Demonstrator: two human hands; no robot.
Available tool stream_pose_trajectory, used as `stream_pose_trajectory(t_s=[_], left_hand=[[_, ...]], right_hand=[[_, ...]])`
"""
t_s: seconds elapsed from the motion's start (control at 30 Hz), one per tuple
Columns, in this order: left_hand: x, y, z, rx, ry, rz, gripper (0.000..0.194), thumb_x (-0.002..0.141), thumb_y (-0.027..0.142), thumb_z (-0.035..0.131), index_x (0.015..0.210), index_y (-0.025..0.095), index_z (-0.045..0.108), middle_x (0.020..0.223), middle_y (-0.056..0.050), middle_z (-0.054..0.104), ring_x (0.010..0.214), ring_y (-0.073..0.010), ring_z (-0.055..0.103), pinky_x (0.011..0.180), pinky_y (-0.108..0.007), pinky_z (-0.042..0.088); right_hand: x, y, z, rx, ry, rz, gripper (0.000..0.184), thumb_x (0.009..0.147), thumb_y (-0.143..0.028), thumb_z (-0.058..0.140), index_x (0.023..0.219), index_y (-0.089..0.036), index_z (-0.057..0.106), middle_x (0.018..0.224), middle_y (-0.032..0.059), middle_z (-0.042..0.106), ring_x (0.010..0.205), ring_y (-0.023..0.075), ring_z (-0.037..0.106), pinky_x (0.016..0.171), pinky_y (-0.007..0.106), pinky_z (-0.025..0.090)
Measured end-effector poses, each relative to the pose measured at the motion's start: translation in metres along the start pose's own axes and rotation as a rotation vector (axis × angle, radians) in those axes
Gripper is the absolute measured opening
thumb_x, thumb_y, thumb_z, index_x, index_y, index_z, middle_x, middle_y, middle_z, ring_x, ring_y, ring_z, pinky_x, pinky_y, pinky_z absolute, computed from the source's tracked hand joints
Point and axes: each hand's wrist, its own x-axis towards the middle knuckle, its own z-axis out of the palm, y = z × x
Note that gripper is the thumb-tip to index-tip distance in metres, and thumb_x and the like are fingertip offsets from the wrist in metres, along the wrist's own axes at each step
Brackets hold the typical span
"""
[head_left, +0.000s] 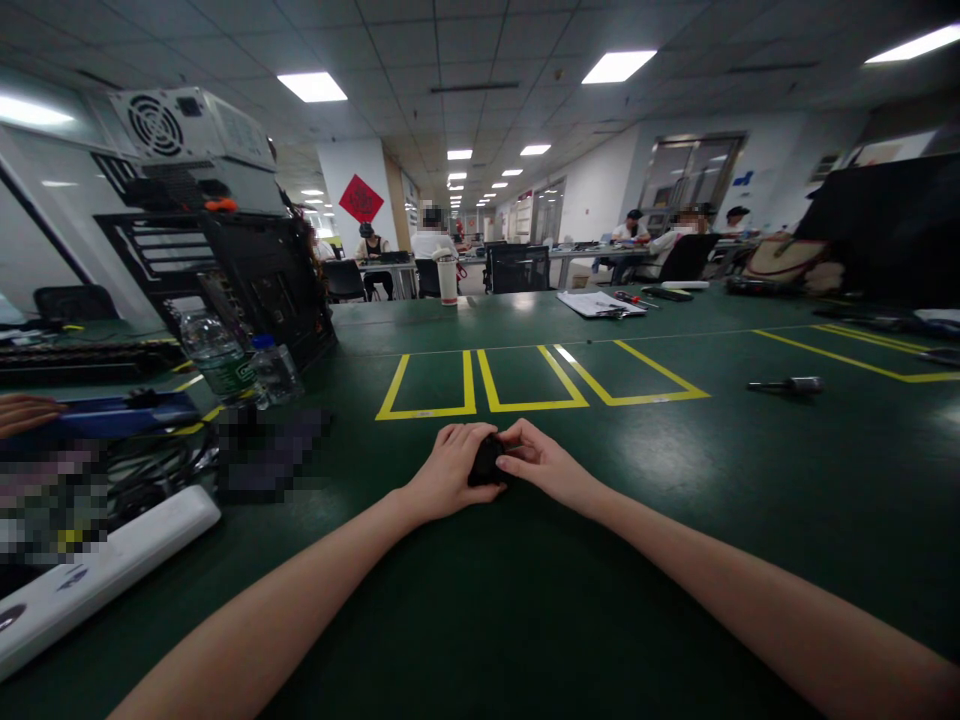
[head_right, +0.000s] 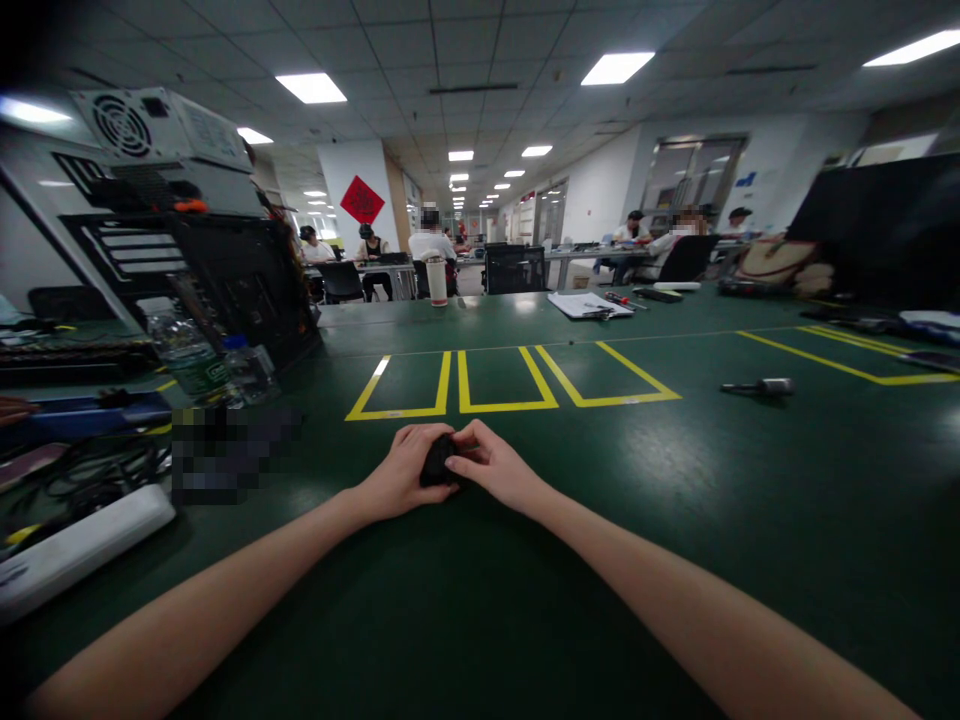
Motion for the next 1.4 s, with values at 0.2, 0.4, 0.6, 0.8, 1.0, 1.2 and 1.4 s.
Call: stream_pose_trajectory(t_s=[0.2,0.4,0.6,0.8,1.0,1.2,1.4], left_hand=[[0.0,0.0,0.0,-0.007,0.001,-0.004,0.061,0.067,0.031,0.064,0.118,0.023,0.032,0.113,-0.007,0.048,0.106,-0.024,0.044,0.094,-0.041,0.026],[0.0,0.001,-0.001,-0.001,-0.001,0.007,0.057,0.068,0.03,0.062,0.116,0.021,0.033,0.112,-0.007,0.048,0.106,-0.023,0.044,0.094,-0.04,0.026],[0.0,0.002,-0.001,0.01,0.0,0.002,0.06,0.066,0.031,0.064,0.116,0.021,0.033,0.112,-0.007,0.048,0.105,-0.0237,0.044,0.094,-0.041,0.027],[0.001,0.001,0.001,0.002,0.016,0.001,0.062,0.064,0.03,0.065,0.116,0.022,0.033,0.112,-0.006,0.048,0.106,-0.0239,0.044,0.094,-0.04,0.027],[0.0,-0.001,0.001,-0.002,0.005,0.0,0.061,0.066,0.03,0.063,0.117,0.022,0.032,0.113,-0.006,0.048,0.106,-0.0235,0.044,0.094,-0.04,0.026],[0.0,0.0,0.001,0.006,0.005,-0.01,0.059,0.066,0.031,0.063,0.116,0.023,0.032,0.112,-0.006,0.048,0.106,-0.0236,0.044,0.094,-0.041,0.026],[0.001,0.002,-0.001,-0.001,-0.006,-0.015,0.06,0.066,0.031,0.063,0.117,0.024,0.032,0.113,-0.006,0.048,0.107,-0.0243,0.044,0.094,-0.042,0.026]], right_hand=[[-0.001,-0.001,0.0,-0.025,-0.023,0.09,0.026,0.077,-0.023,0.055,0.101,-0.019,0.045,0.105,0.0046,0.05,0.1,0.0189,0.051,0.089,0.04,0.041],[-0.002,-0.002,0.0,0.035,-0.083,0.034,0.032,0.071,-0.019,0.063,0.096,-0.019,0.043,0.1,0.0027,0.051,0.097,0.018,0.053,0.086,0.039,0.043],[0.002,0.006,-0.002,0.033,-0.02,-0.003,0.021,0.076,-0.029,0.056,0.092,-0.02,0.046,0.094,0.0014,0.052,0.094,0.0167,0.053,0.085,0.037,0.042],[0.005,0.008,-0.001,0.007,0.008,0.02,0.024,0.077,-0.027,0.056,0.097,-0.02,0.046,0.098,0.003,0.052,0.096,0.0172,0.052,0.087,0.038,0.041],[0.001,0.001,-0.001,-0.037,-0.027,0.05,0.022,0.077,-0.024,0.055,0.097,-0.019,0.045,0.101,0.0038,0.05,0.097,0.0184,0.052,0.085,0.039,0.044],[-0.002,-0.002,0.001,0.012,-0.059,-0.001,0.027,0.074,-0.023,0.06,0.095,-0.021,0.042,0.099,0.0014,0.049,0.097,0.0169,0.052,0.085,0.036,0.044],[0.002,0.004,0.001,0.007,0.01,-0.004,0.017,0.079,-0.028,0.053,0.09,-0.02,0.045,0.092,0.0006,0.051,0.092,0.0162,0.053,0.082,0.035,0.045]])
